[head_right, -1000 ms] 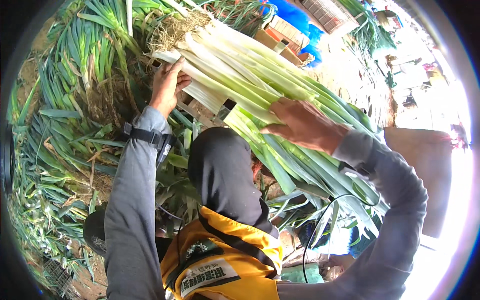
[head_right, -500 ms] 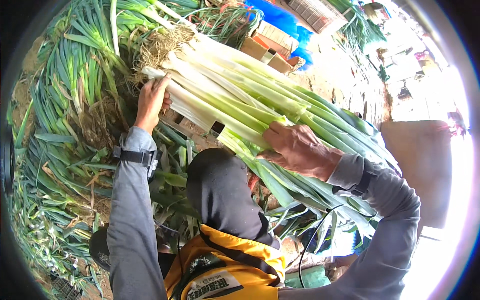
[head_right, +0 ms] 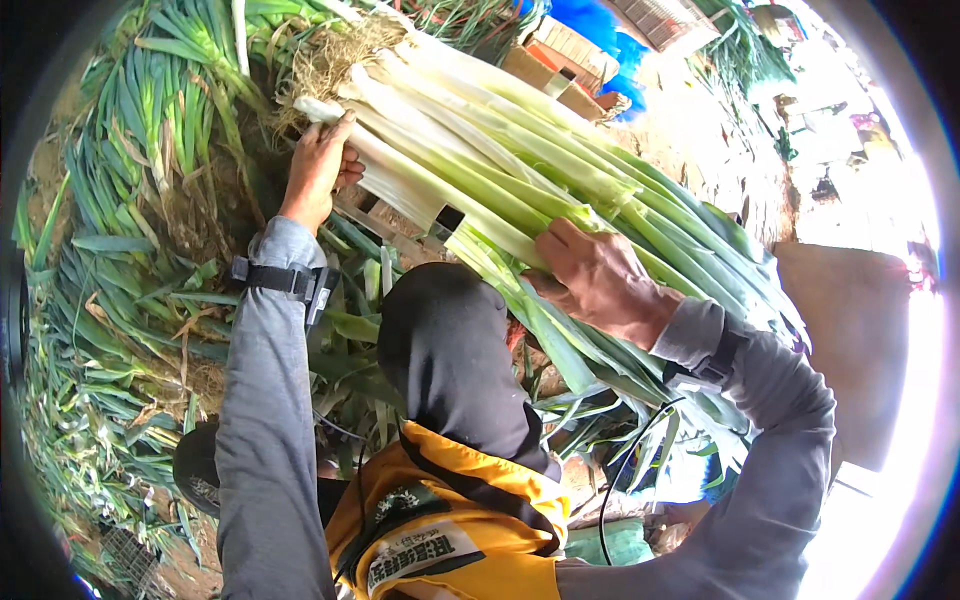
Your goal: The recorder is peeling the outer skin layers off green onions (leeks) and stacking them.
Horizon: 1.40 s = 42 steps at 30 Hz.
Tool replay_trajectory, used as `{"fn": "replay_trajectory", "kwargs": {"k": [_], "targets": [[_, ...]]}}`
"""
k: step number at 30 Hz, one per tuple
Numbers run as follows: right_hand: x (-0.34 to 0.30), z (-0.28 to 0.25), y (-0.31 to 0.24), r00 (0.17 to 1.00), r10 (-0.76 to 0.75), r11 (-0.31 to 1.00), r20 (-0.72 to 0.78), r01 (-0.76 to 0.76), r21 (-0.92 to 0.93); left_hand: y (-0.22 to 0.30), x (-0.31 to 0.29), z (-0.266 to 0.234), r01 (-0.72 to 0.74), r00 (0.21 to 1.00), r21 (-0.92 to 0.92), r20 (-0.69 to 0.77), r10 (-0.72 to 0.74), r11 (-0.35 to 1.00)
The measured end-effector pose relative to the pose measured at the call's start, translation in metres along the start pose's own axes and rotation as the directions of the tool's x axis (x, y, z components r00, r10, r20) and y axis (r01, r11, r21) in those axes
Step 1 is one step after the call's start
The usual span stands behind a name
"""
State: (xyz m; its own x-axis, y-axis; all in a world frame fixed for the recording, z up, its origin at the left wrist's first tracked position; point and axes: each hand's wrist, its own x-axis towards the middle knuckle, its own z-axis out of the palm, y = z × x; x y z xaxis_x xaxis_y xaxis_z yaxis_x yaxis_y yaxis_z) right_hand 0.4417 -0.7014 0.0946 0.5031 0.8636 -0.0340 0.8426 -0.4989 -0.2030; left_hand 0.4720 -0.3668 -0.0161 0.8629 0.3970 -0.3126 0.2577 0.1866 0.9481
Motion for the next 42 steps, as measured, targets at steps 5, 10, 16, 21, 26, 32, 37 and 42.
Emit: {"fn": "replay_trajectory", "kwargs": {"k": [5,10,16,21,26,32,37,42], "targets": [[0.007,-0.013,-0.004,0.987,0.043,0.994,0.158,-0.027,-0.102,0.002,0.000,-0.018,0.023,0.994,-0.119,-0.101,-0.035,0.993],[-0.013,-0.074,0.013,0.997,0.020,0.978,0.076,-0.004,-0.210,0.053,-0.018,0.008,-0.090,0.995,-0.232,-0.071,0.075,0.969],[-0.014,-0.132,0.109,0.994,0.082,0.950,0.079,-0.054,-0.308,0.092,0.029,0.087,-0.124,0.967,-0.234,0.189,0.170,0.964],[-0.008,-0.077,0.189,0.999,0.040,0.956,0.033,-0.028,-0.292,0.057,0.082,0.099,-0.277,0.938,0.220,0.272,0.213,0.935],[-0.002,-0.039,0.208,1.000,0.023,0.987,-0.020,-0.026,-0.161,0.047,0.099,0.088,-0.497,0.866,0.502,0.244,0.436,0.708],[0.005,-0.032,0.205,0.980,0.197,0.978,0.025,-0.195,-0.075,0.030,0.109,0.077,-0.635,0.717,0.675,0.334,0.612,0.376],[0.007,-0.034,0.205,0.963,0.269,0.959,0.025,-0.265,-0.098,0.030,0.118,0.101,-0.658,0.631,0.744,0.457,0.627,0.119],[0.008,-0.027,0.207,0.972,0.235,0.971,-0.012,-0.235,-0.049,0.030,0.125,0.091,-0.596,0.713,0.801,0.500,0.491,0.051]]}}
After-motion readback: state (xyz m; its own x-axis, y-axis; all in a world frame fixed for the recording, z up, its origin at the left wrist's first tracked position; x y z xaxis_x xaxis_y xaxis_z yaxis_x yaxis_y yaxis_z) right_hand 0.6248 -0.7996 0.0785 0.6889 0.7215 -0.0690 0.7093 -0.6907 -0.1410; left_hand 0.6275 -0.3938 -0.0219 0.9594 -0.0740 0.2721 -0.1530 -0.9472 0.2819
